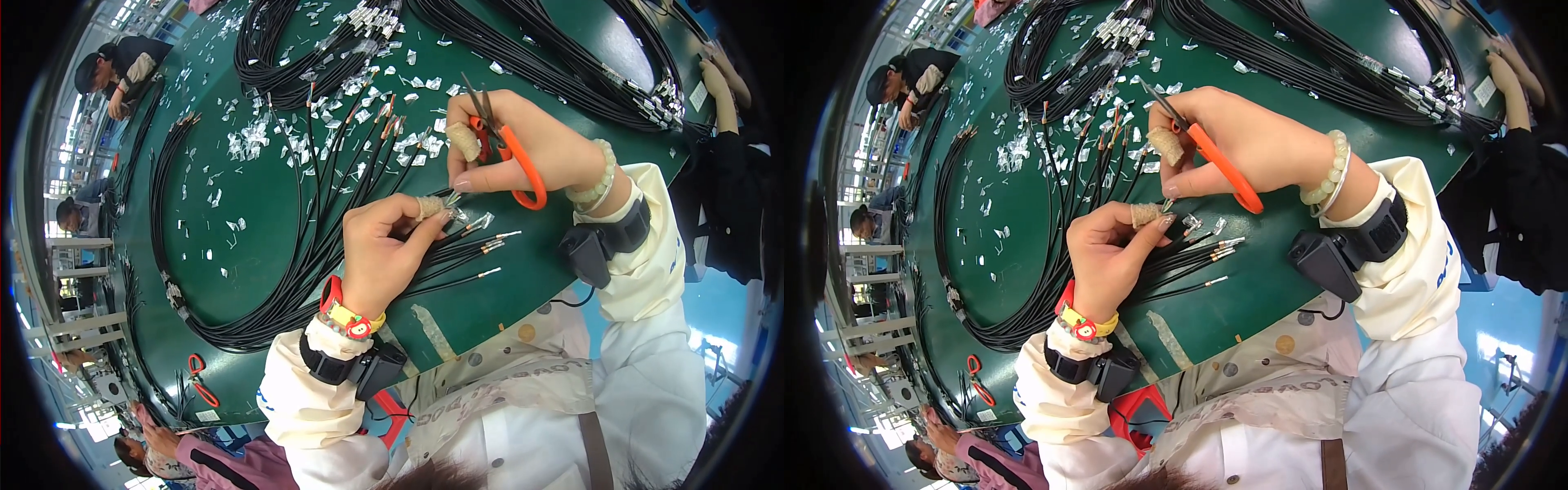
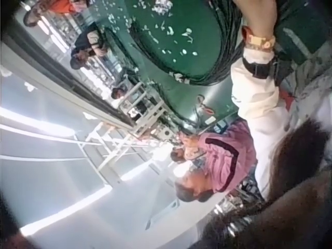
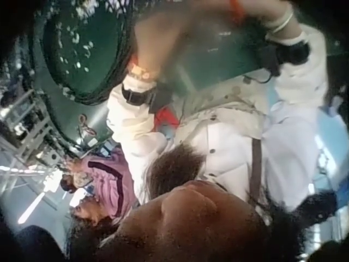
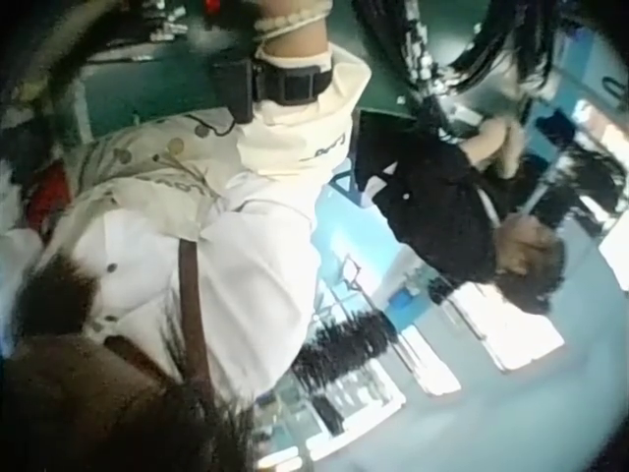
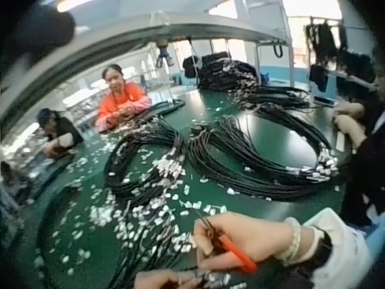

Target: The person picks up a wire from a bundle, uses shears to strip the insulation from the end, and then trims the exposed wires. They repeat this process for several wires, handling each one individually before setting it back down.

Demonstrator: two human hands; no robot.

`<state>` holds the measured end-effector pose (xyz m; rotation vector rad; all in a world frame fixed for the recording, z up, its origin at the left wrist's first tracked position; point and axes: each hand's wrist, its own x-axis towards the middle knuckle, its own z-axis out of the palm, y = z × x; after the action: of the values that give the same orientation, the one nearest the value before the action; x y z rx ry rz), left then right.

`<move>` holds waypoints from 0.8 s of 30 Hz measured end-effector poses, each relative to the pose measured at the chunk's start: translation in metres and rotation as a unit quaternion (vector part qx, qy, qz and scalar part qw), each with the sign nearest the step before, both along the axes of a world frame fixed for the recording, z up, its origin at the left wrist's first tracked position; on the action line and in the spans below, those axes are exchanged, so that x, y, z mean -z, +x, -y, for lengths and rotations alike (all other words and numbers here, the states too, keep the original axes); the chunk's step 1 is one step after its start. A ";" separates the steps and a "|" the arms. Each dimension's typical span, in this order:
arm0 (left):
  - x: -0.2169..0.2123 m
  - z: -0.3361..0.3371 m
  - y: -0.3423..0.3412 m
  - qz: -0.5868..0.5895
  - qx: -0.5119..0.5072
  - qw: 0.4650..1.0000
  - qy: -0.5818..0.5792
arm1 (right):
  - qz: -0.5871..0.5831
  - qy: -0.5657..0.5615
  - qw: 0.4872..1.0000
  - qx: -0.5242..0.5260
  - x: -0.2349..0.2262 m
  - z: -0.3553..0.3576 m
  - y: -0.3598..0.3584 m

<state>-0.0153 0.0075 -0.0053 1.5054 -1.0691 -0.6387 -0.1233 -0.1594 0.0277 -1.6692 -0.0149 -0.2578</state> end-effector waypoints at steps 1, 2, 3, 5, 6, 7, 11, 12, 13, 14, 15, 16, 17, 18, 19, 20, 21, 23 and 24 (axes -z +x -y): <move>0.000 -0.002 0.001 -0.001 -0.001 1.000 -0.001 | -0.002 -0.004 1.000 -0.004 -0.001 -0.001 0.000; 0.001 -0.003 0.002 0.009 -0.001 1.000 -0.003 | -0.004 -0.008 1.000 -0.009 -0.003 -0.002 -0.001; 0.001 -0.004 0.002 0.019 0.000 1.000 -0.005 | -0.005 -0.012 1.000 -0.013 -0.003 -0.002 -0.001; 0.000 -0.006 0.004 0.030 0.003 1.000 -0.005 | -0.008 -0.017 1.000 -0.012 -0.003 -0.004 -0.001; 0.000 -0.007 0.005 0.032 0.010 0.999 0.008 | -0.011 -0.022 1.000 -0.012 -0.002 -0.005 -0.001; -0.001 -0.008 0.005 0.034 0.017 0.999 0.020 | -0.014 -0.027 0.999 -0.012 -0.002 -0.005 -0.001; 0.001 -0.007 0.004 0.025 0.006 1.000 0.009 | 0.003 -0.058 0.998 -0.011 -0.003 -0.007 0.000; 0.001 -0.006 0.004 0.019 -0.003 1.000 -0.003 | 0.003 -0.057 0.998 -0.011 -0.003 -0.007 0.001; 0.001 -0.007 0.005 0.019 -0.003 1.000 -0.003 | 0.005 -0.063 0.998 -0.011 -0.003 -0.008 0.001; 0.000 -0.008 0.005 0.033 0.008 0.999 0.008 | 0.007 -0.068 0.998 -0.011 -0.003 -0.008 0.001; -0.001 -0.008 0.006 0.047 0.019 0.999 0.019 | 0.009 -0.073 0.997 -0.011 -0.003 -0.008 0.002; -0.002 -0.009 0.007 0.062 0.030 0.997 0.030 | 0.009 -0.073 0.997 -0.012 -0.003 -0.009 0.002; -0.003 -0.010 0.007 0.062 0.030 0.997 0.030 | 0.009 -0.055 0.998 -0.013 -0.001 -0.009 0.003; -0.003 -0.011 0.006 0.064 0.030 0.997 0.028 | 0.009 -0.038 0.999 -0.014 0.001 -0.009 0.003; -0.003 -0.011 0.006 0.066 0.030 0.997 0.025 | 0.008 -0.021 1.000 -0.015 0.002 -0.009 0.003; -0.003 -0.011 0.005 0.068 0.031 0.997 0.022 | 0.007 -0.021 1.000 -0.015 0.002 -0.009 0.004; -0.003 -0.011 0.005 0.067 0.031 0.997 0.021 | 0.006 -0.014 1.000 -0.017 0.003 -0.009 0.004; -0.004 -0.010 0.004 0.065 0.033 0.997 0.015 | 0.004 0.000 1.000 -0.022 0.003 -0.008 0.004; -0.004 -0.010 0.004 0.065 0.033 0.997 0.012 | 0.004 0.000 1.000 -0.023 0.003 -0.008 0.004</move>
<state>-0.0108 0.0174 -0.0009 1.5543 -1.2184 -0.6085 -0.1190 -0.1514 0.0248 -1.6666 -0.0591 -0.2310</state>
